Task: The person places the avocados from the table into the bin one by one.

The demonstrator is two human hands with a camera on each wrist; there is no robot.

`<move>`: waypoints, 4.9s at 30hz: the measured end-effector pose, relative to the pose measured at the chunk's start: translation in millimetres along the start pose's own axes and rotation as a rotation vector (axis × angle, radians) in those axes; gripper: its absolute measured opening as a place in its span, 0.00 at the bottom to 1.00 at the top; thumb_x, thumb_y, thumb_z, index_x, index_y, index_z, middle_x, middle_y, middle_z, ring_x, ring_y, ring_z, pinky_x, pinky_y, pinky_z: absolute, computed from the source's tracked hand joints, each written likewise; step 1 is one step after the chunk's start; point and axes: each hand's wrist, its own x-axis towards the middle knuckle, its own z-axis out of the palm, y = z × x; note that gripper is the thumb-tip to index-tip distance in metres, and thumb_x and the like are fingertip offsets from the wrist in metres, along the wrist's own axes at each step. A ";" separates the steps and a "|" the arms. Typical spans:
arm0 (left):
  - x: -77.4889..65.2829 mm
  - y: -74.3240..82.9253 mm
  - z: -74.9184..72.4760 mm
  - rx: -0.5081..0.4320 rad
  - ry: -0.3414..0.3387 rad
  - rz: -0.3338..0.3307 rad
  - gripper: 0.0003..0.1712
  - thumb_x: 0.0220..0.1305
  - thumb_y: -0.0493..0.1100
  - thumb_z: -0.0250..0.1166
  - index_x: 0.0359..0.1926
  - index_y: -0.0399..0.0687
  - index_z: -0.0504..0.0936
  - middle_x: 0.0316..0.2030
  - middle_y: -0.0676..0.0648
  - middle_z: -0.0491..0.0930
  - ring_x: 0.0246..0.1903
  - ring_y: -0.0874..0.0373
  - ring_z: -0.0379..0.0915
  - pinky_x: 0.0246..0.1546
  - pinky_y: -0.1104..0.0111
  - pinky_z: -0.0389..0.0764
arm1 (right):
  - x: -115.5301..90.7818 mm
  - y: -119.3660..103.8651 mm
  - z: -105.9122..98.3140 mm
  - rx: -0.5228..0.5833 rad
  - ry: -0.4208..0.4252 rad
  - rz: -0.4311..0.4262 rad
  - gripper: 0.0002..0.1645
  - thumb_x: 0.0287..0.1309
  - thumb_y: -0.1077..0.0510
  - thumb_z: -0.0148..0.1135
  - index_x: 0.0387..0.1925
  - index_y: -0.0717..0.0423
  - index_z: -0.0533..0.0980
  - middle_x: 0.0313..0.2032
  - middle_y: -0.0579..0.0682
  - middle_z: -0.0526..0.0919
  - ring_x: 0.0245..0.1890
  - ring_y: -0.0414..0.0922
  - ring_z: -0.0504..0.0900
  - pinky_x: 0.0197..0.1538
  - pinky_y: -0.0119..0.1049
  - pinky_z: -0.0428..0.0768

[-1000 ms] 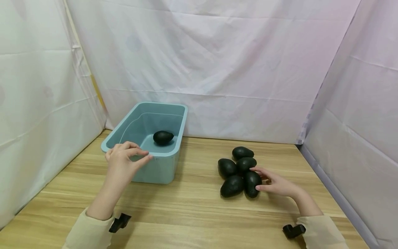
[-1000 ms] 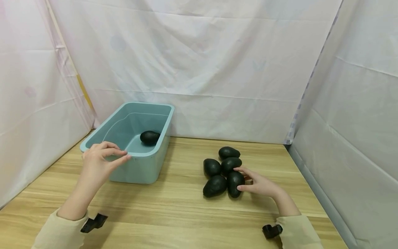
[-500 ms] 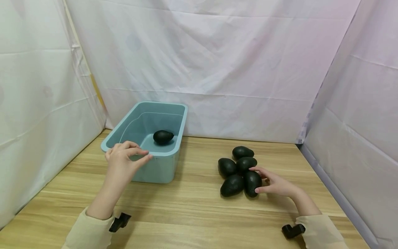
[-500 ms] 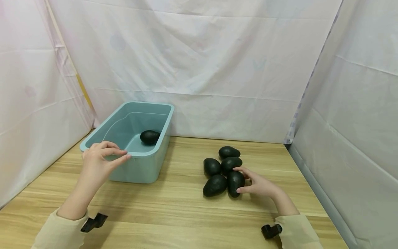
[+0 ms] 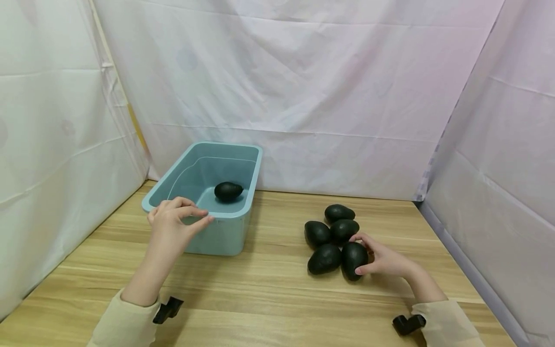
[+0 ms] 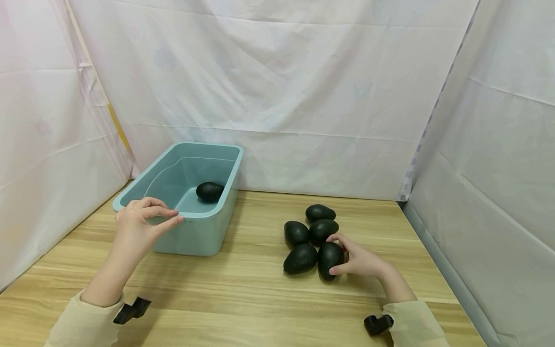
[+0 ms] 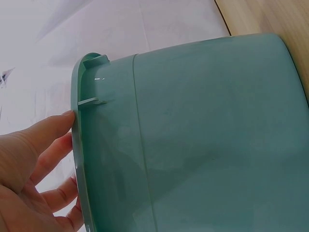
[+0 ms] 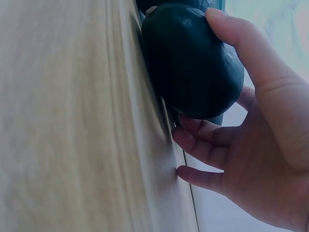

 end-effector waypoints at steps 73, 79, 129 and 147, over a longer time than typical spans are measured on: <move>-0.1 -2.0 1.6 -0.007 0.018 0.018 0.09 0.41 0.36 0.80 0.27 0.41 0.88 0.32 0.48 0.77 0.39 0.47 0.65 0.50 0.38 0.48 | 4.2 -39.6 -7.4 0.009 0.238 -0.074 0.44 0.44 0.58 0.76 0.60 0.54 0.60 0.51 0.56 0.68 0.57 0.60 0.60 0.54 0.73 0.40; -0.3 -1.9 1.9 -0.002 0.015 0.011 0.09 0.40 0.36 0.80 0.26 0.41 0.88 0.32 0.47 0.77 0.39 0.47 0.65 0.51 0.37 0.47 | 6.2 -44.9 -12.2 0.035 0.244 -0.094 0.44 0.44 0.59 0.75 0.60 0.50 0.60 0.50 0.54 0.69 0.55 0.57 0.63 0.52 0.65 0.53; -0.1 -2.6 2.7 0.002 0.024 0.020 0.09 0.40 0.36 0.80 0.26 0.42 0.88 0.32 0.48 0.77 0.38 0.47 0.65 0.50 0.38 0.48 | 55.4 -102.8 -19.8 0.178 0.216 -0.074 0.43 0.53 0.60 0.70 0.62 0.48 0.54 0.56 0.60 0.64 0.52 0.57 0.71 0.49 0.53 0.72; 0.0 -2.0 1.9 -0.003 0.018 0.016 0.09 0.41 0.36 0.80 0.26 0.42 0.88 0.32 0.48 0.77 0.39 0.47 0.65 0.50 0.39 0.48 | 80.4 -124.3 -21.8 0.275 0.208 -0.108 0.41 0.54 0.63 0.69 0.62 0.48 0.54 0.62 0.60 0.61 0.50 0.58 0.73 0.40 0.45 0.79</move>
